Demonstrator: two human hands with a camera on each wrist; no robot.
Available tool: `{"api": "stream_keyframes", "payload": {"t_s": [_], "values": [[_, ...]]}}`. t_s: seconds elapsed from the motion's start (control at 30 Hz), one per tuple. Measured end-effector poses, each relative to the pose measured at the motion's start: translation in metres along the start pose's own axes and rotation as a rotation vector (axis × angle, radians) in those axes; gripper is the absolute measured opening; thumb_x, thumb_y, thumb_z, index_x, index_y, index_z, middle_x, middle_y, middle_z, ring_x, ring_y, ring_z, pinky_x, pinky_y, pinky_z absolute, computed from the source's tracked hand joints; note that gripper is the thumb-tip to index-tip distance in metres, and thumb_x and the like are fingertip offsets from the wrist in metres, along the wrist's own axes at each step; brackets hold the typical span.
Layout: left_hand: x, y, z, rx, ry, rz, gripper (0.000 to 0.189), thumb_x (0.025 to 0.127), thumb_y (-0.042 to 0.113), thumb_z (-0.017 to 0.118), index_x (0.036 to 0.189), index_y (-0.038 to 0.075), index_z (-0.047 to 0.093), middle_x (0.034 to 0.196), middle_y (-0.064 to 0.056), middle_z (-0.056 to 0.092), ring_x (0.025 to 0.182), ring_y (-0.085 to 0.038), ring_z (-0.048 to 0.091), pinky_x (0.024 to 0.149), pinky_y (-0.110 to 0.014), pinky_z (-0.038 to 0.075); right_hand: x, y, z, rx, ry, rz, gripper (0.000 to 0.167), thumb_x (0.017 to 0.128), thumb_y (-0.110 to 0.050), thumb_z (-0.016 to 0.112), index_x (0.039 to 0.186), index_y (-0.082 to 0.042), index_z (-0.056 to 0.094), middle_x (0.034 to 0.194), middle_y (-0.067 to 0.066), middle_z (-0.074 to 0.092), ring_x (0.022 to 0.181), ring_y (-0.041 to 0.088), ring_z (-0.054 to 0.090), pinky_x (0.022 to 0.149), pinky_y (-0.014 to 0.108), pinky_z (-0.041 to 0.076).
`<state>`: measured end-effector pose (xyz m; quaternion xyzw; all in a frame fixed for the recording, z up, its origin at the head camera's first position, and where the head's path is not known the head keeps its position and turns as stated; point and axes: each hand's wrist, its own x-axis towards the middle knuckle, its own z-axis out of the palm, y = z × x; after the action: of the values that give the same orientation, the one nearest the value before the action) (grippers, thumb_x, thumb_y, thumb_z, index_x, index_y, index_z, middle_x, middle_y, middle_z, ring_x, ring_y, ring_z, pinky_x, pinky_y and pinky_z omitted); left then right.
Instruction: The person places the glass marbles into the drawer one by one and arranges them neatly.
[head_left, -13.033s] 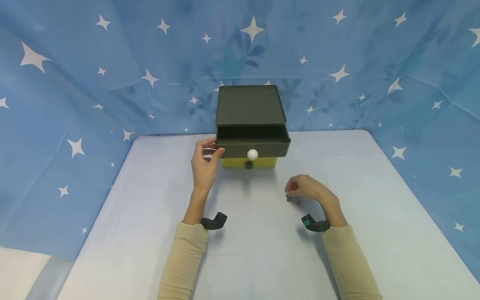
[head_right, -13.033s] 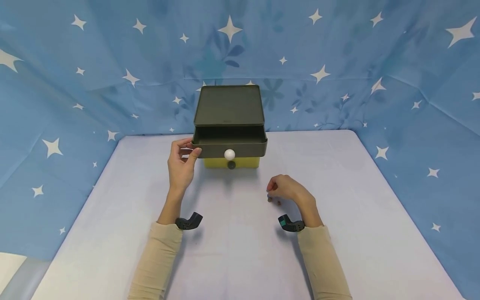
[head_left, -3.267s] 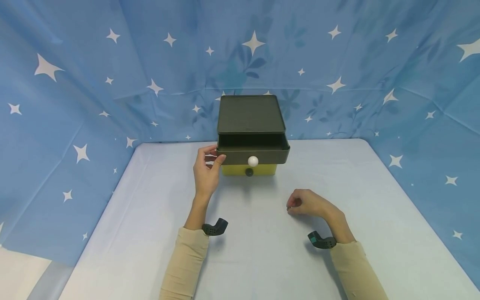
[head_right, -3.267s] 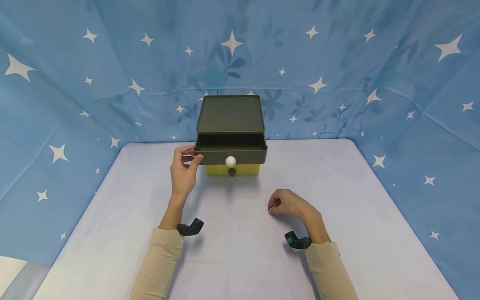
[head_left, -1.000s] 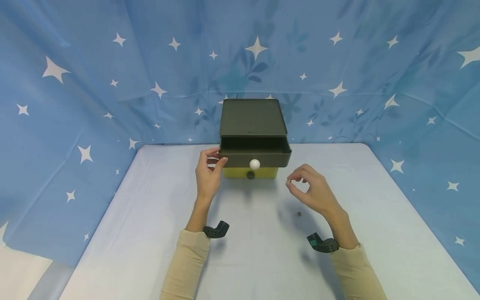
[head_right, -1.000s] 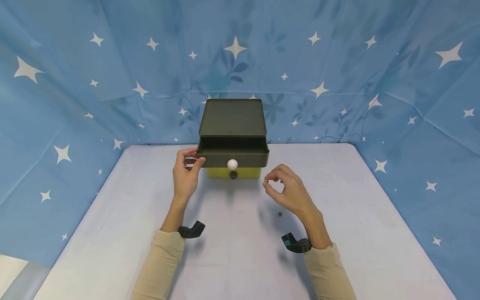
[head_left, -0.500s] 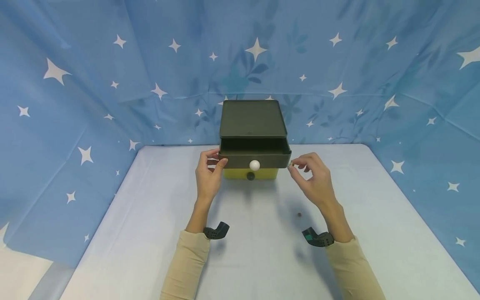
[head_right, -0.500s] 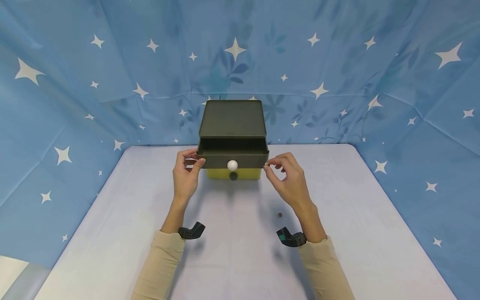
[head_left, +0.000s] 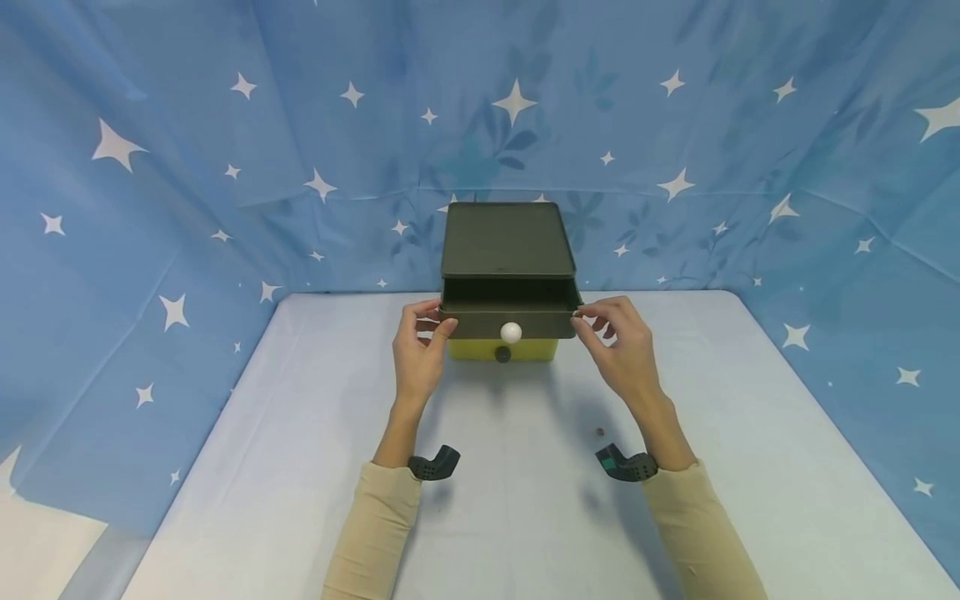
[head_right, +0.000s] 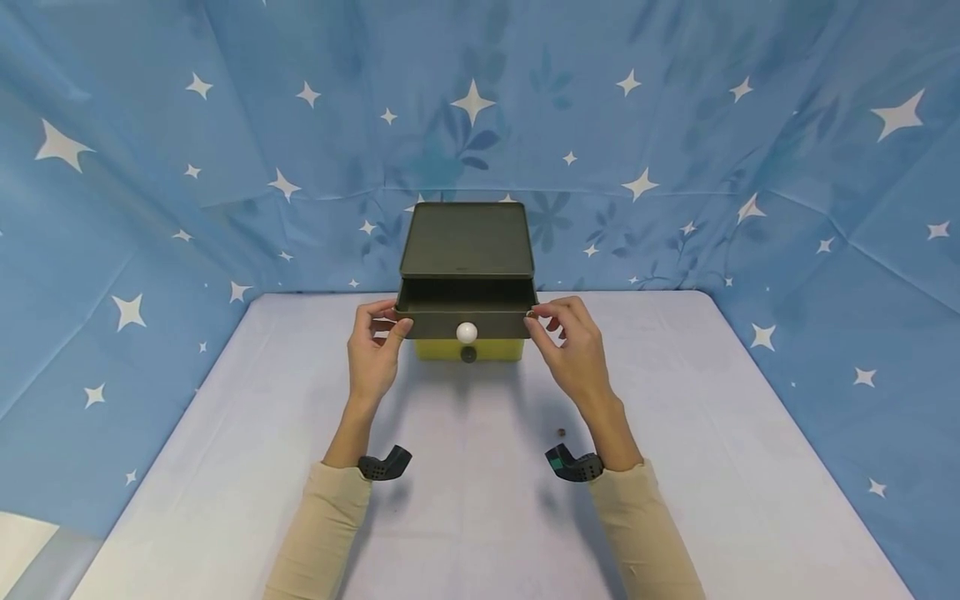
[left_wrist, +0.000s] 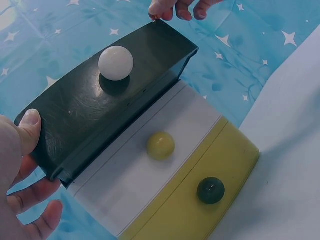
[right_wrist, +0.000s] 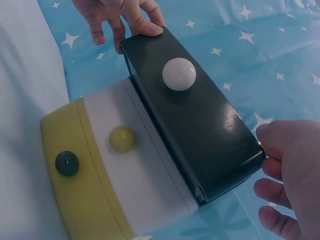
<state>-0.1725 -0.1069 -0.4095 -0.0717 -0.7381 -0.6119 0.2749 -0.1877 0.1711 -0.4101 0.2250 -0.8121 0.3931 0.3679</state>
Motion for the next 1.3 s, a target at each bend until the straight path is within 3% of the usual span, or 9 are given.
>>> {"api": "stream_keyframes", "payload": {"t_s": [0.37, 0.6, 1.3], "values": [[0.0, -0.0017, 0.0002, 0.004, -0.002, 0.005, 0.038, 0.091, 0.011, 0.073, 0.124, -0.004, 0.059, 0.106, -0.025, 0.061, 0.094, -0.039, 0.063, 0.067, -0.016, 0.042, 0.0059, 0.0049, 0.0044, -0.034, 0.041, -0.011, 0.017, 0.088, -0.004, 0.075, 0.103, 0.004, 0.072, 0.097, 0.017, 0.065, 0.077, 0.024, 0.057, 0.067, 0.015, 0.04], [-0.0003, -0.0021, 0.0003, -0.004, -0.003, 0.012, 0.038, 0.091, 0.011, 0.072, 0.123, -0.004, 0.059, 0.105, -0.026, 0.061, 0.093, -0.039, 0.063, 0.068, -0.021, 0.043, 0.0077, 0.0073, 0.0039, -0.034, 0.025, 0.016, 0.019, 0.088, -0.006, 0.076, 0.104, 0.004, 0.073, 0.098, 0.017, 0.064, 0.076, 0.024, 0.058, 0.066, 0.014, 0.04], [-0.0002, -0.0003, 0.0004, 0.005, -0.004, 0.013, 0.038, 0.091, 0.01, 0.072, 0.123, -0.005, 0.058, 0.105, -0.025, 0.06, 0.094, -0.039, 0.064, 0.068, -0.017, 0.042, 0.0096, 0.0072, 0.0027, -0.046, -0.006, 0.039, 0.021, 0.089, -0.009, 0.076, 0.106, 0.003, 0.073, 0.099, 0.017, 0.064, 0.078, 0.026, 0.058, 0.067, 0.01, 0.039]]}}
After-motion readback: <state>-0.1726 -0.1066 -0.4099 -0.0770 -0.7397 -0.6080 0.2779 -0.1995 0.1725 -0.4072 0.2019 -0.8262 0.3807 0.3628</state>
